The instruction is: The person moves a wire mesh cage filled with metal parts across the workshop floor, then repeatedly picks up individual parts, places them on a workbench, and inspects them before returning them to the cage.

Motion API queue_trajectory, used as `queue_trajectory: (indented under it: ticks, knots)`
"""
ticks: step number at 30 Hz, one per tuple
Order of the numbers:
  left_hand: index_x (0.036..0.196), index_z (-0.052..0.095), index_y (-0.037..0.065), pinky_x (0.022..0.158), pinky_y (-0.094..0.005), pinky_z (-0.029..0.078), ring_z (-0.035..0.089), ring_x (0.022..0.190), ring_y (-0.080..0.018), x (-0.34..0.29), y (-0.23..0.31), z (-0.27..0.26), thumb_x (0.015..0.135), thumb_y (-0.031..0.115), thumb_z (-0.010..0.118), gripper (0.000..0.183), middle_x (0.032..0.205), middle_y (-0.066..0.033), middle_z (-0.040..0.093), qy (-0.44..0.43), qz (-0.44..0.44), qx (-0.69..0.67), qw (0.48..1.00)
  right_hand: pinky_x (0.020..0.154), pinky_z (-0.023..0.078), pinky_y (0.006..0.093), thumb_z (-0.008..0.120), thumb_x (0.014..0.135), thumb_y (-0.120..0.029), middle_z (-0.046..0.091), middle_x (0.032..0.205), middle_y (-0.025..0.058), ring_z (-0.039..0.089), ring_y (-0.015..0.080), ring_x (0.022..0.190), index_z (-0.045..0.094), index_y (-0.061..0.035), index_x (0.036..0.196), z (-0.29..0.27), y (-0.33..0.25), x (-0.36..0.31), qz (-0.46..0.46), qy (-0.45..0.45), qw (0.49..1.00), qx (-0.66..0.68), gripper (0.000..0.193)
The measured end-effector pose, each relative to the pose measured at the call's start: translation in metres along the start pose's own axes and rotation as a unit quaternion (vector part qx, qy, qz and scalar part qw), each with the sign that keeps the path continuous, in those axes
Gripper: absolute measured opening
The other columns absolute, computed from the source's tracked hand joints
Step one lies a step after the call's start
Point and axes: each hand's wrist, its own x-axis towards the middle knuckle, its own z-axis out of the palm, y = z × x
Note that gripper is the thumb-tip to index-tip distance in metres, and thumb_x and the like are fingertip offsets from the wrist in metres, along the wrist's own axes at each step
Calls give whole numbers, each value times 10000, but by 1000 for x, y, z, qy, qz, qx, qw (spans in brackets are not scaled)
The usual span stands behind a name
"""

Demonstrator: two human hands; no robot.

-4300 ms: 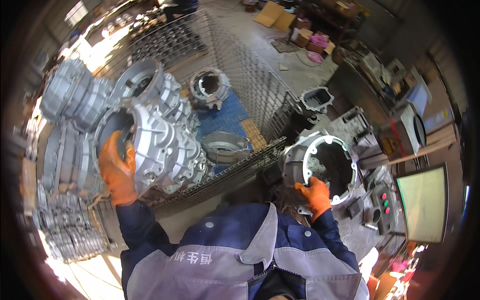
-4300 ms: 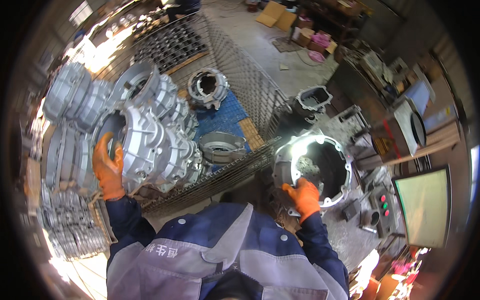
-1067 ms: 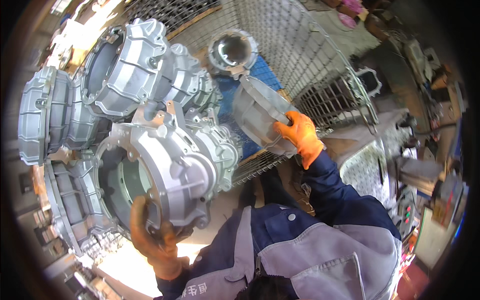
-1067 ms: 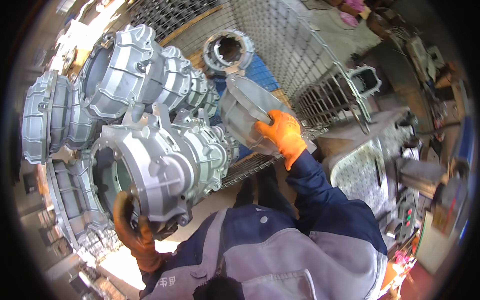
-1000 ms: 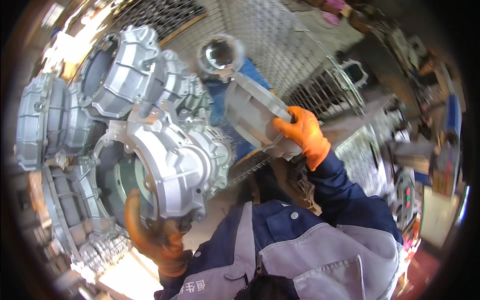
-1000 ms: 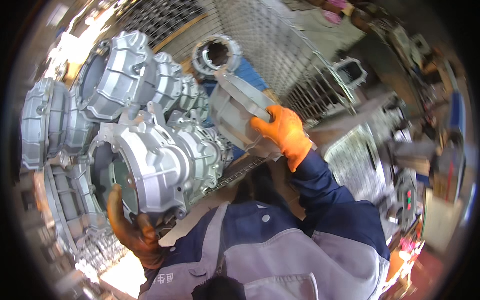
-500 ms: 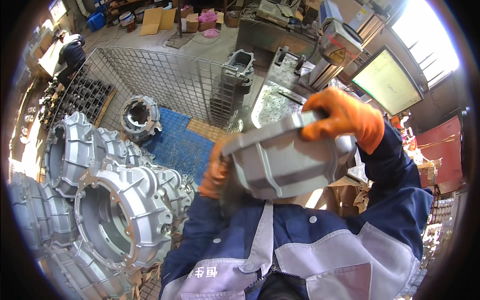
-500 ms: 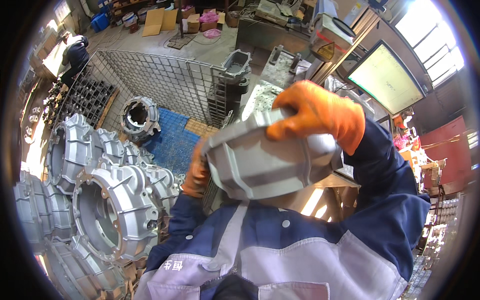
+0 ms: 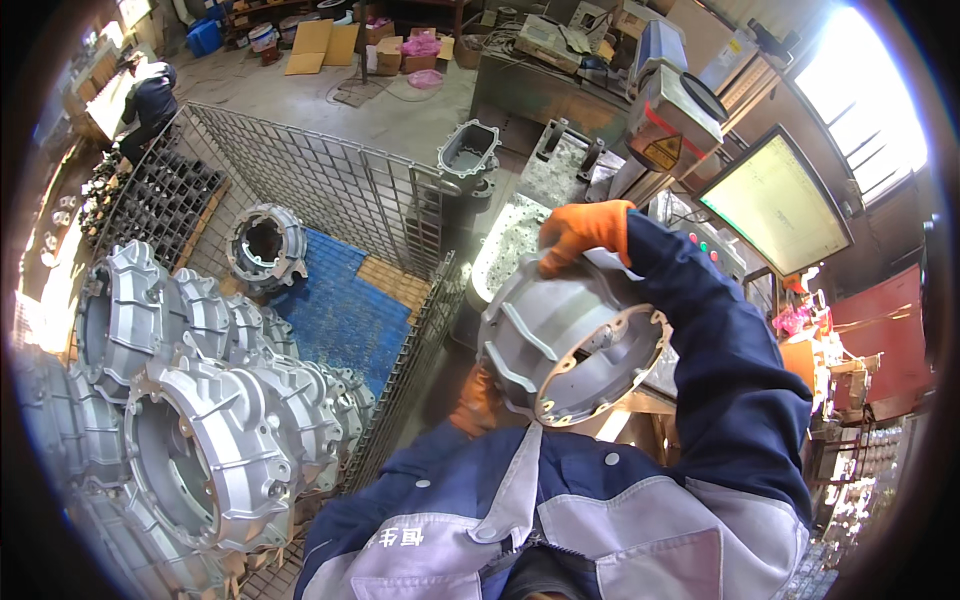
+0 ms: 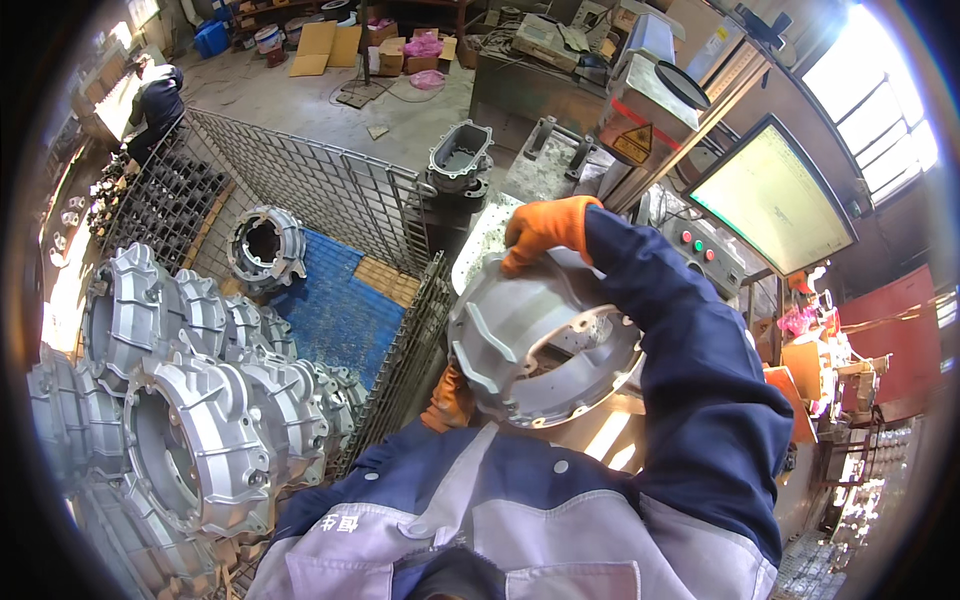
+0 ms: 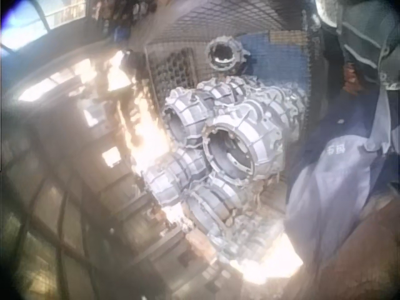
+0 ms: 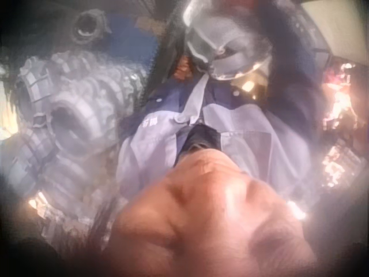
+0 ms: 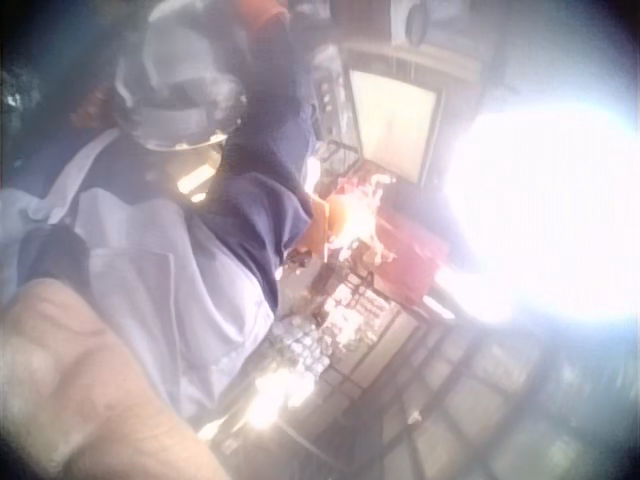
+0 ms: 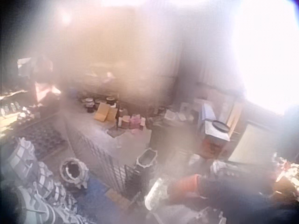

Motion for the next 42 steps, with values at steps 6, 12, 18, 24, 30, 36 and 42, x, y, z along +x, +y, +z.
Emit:
queue_trajectory:
  ticks: [6, 12, 18, 24, 30, 36, 42]
  knots:
    - [1354, 527, 45, 1013, -338, 476, 576, 1169, -226, 28, 18, -52, 1038, 256, 475, 384, 1285, -112, 593, 117, 222, 628, 737, 756, 525, 376, 731, 826, -449, 726, 911, 93, 657, 199, 821, 731, -22, 1029, -18, 23, 92, 19, -41, 999, -25, 473]
    - [1355, 519, 13, 934, -307, 505, 612, 1100, -199, 67, 8, -50, 1036, 292, 499, 424, 1253, -101, 620, 248, 301, 487, 782, 810, 537, 399, 711, 834, -410, 717, 1049, 107, 680, 232, 912, 693, -33, 1174, -23, 67, 140, 19, -41, 999, 3, 508]
    - [1240, 622, 91, 712, -327, 521, 635, 874, -203, 96, 5, -25, 1021, 215, 509, 276, 1085, -85, 665, 404, 390, 782, 269, 812, 526, 380, 724, 816, -445, 732, 1031, 70, 686, 235, 895, 719, -87, 1167, -38, 101, 159, -14, -23, 999, -31, 501]
    - [1371, 525, 53, 949, -349, 495, 583, 1138, -243, 111, 12, -7, 1023, 222, 483, 389, 1295, -125, 593, 310, 338, 403, 792, 843, 514, 438, 623, 853, -266, 723, 925, 153, 661, 368, 902, 721, -89, 1029, -24, 86, 101, -29, 418, 904, -85, 268]
    - [1394, 514, 95, 1078, -446, 447, 528, 1281, -283, 132, 33, -20, 1048, 431, 409, 494, 1403, -101, 547, 270, 250, 61, 928, 739, 525, 380, 682, 865, -152, 701, 818, 138, 668, 311, 762, 716, -59, 997, 97, 96, -42, 36, 612, 790, 21, 164]
    - [1403, 529, 184, 1091, -553, 416, 523, 1299, -299, 150, 43, -33, 1006, 612, 376, 603, 1443, -50, 530, 270, 223, 96, 932, 533, 515, 302, 638, 955, -377, 708, 722, 111, 659, 200, 540, 705, -1, 805, 231, 124, -104, 234, 521, 639, 514, 410]
    - [1399, 515, 129, 1042, -492, 457, 526, 1278, -278, 150, 40, -25, 1012, 550, 421, 579, 1432, -79, 528, 392, 230, 363, 813, 717, 602, 357, 554, 989, -497, 682, 1121, 184, 718, 281, 872, 588, 9, 1259, 308, 115, -81, 171, 205, 605, 750, 575]
